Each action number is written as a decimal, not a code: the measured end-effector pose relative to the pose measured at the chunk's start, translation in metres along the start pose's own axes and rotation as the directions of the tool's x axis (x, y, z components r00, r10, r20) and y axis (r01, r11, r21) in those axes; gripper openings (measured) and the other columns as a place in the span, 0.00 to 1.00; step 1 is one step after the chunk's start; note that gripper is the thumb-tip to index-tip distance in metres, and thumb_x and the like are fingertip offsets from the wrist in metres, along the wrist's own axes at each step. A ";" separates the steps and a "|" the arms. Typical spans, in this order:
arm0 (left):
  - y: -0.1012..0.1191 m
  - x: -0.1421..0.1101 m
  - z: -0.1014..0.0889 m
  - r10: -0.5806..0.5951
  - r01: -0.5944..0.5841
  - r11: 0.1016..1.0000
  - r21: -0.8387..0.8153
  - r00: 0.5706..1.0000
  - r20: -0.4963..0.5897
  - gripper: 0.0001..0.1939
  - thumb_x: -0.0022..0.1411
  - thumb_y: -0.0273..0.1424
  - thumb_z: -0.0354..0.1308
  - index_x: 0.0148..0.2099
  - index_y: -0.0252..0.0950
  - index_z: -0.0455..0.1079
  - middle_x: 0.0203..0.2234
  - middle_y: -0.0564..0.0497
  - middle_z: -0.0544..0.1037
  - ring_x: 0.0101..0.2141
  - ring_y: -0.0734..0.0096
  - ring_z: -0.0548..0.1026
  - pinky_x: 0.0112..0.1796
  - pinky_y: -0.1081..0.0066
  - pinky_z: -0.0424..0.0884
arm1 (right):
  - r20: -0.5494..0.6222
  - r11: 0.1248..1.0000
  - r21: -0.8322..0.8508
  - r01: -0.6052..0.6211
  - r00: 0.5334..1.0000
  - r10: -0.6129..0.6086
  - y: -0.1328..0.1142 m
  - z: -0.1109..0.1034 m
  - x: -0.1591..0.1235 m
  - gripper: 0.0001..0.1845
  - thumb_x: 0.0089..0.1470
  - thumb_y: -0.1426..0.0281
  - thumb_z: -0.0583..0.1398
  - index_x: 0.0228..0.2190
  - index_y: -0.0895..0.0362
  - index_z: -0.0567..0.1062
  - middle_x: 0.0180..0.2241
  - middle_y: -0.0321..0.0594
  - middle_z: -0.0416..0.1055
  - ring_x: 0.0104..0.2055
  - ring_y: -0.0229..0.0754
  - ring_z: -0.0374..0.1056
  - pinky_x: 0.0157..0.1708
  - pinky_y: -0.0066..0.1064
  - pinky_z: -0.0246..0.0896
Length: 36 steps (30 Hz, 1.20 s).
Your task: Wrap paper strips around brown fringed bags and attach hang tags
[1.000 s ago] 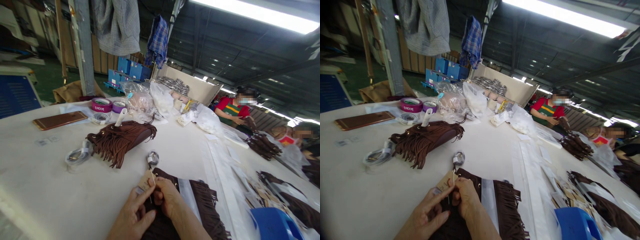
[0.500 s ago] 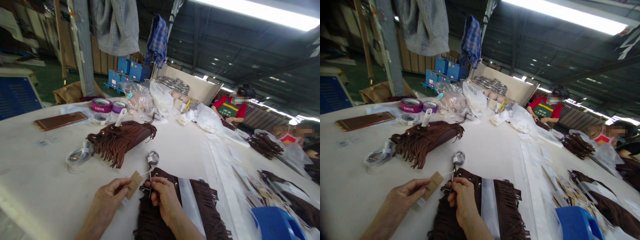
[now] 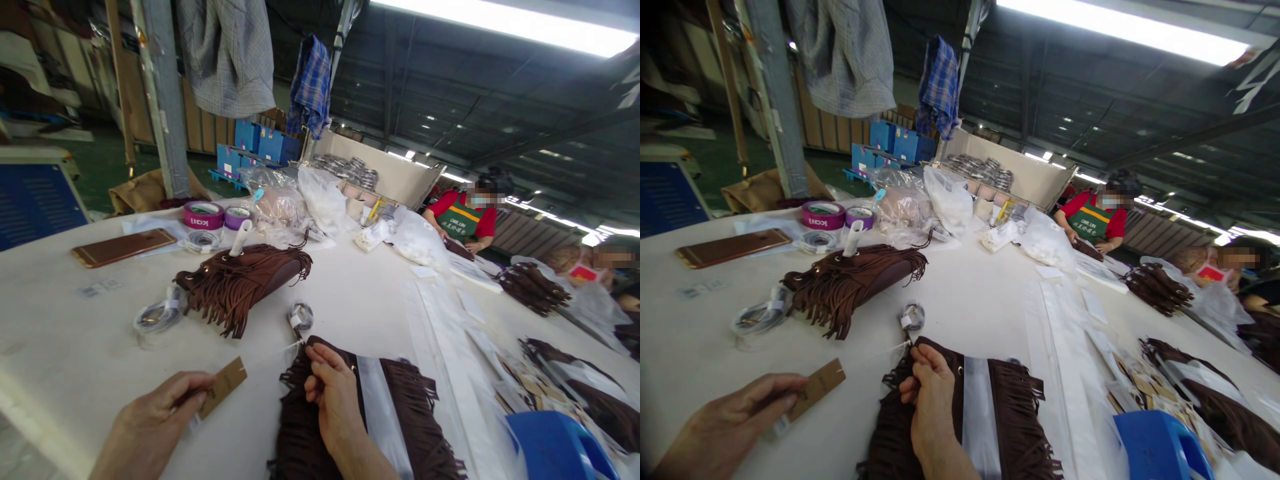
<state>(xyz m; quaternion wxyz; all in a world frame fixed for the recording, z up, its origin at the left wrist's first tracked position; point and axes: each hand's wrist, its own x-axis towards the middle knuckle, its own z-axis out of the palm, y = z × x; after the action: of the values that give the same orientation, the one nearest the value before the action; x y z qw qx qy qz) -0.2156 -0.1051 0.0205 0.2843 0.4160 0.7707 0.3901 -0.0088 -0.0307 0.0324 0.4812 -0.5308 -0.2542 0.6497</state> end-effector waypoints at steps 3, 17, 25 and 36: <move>-0.020 0.004 -0.009 0.012 -0.014 0.998 0.063 1.000 0.027 0.12 0.41 0.42 0.51 0.26 0.46 0.72 0.23 0.57 0.78 0.28 0.61 0.75 0.30 0.70 0.70 | -0.010 1.000 0.002 -0.018 1.000 0.018 0.000 0.002 -0.001 0.21 0.27 0.70 0.61 0.31 0.59 0.71 0.41 0.48 0.71 0.15 0.28 0.58 0.12 0.22 0.48; 0.085 0.035 0.064 0.175 -0.264 0.905 0.334 0.946 0.273 0.14 0.58 0.30 0.42 0.39 0.32 0.67 0.37 0.43 0.76 0.40 0.64 0.73 0.43 0.70 0.65 | 0.474 0.033 -0.858 0.513 0.815 -0.334 -0.048 -0.044 0.027 0.15 0.52 0.74 0.53 0.41 0.58 0.72 0.42 0.46 0.71 0.47 0.48 0.63 0.48 0.41 0.52; 0.105 0.072 0.118 0.082 -0.146 0.888 0.436 0.983 0.162 0.19 0.56 0.37 0.48 0.43 0.25 0.64 0.36 0.31 0.74 0.38 0.48 0.74 0.34 0.63 0.66 | 0.501 -0.086 -0.865 0.494 0.841 -0.204 -0.050 -0.047 0.028 0.13 0.51 0.74 0.54 0.39 0.57 0.73 0.40 0.44 0.69 0.44 0.46 0.62 0.44 0.37 0.52; 0.105 0.065 0.127 0.198 -0.265 0.923 0.278 0.949 0.245 0.11 0.56 0.30 0.46 0.41 0.36 0.65 0.35 0.46 0.74 0.36 0.64 0.72 0.35 0.70 0.64 | 0.512 -0.021 -0.854 0.520 0.832 -0.214 -0.052 -0.055 0.021 0.11 0.42 0.78 0.59 0.31 0.55 0.68 0.31 0.35 0.69 0.36 0.42 0.61 0.37 0.32 0.49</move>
<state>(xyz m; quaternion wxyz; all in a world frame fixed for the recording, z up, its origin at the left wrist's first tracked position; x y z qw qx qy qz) -0.1063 0.0338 0.0330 0.2483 0.5828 0.7322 0.2500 0.0614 -0.0009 0.0500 0.1236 -0.5430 -0.8028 0.2131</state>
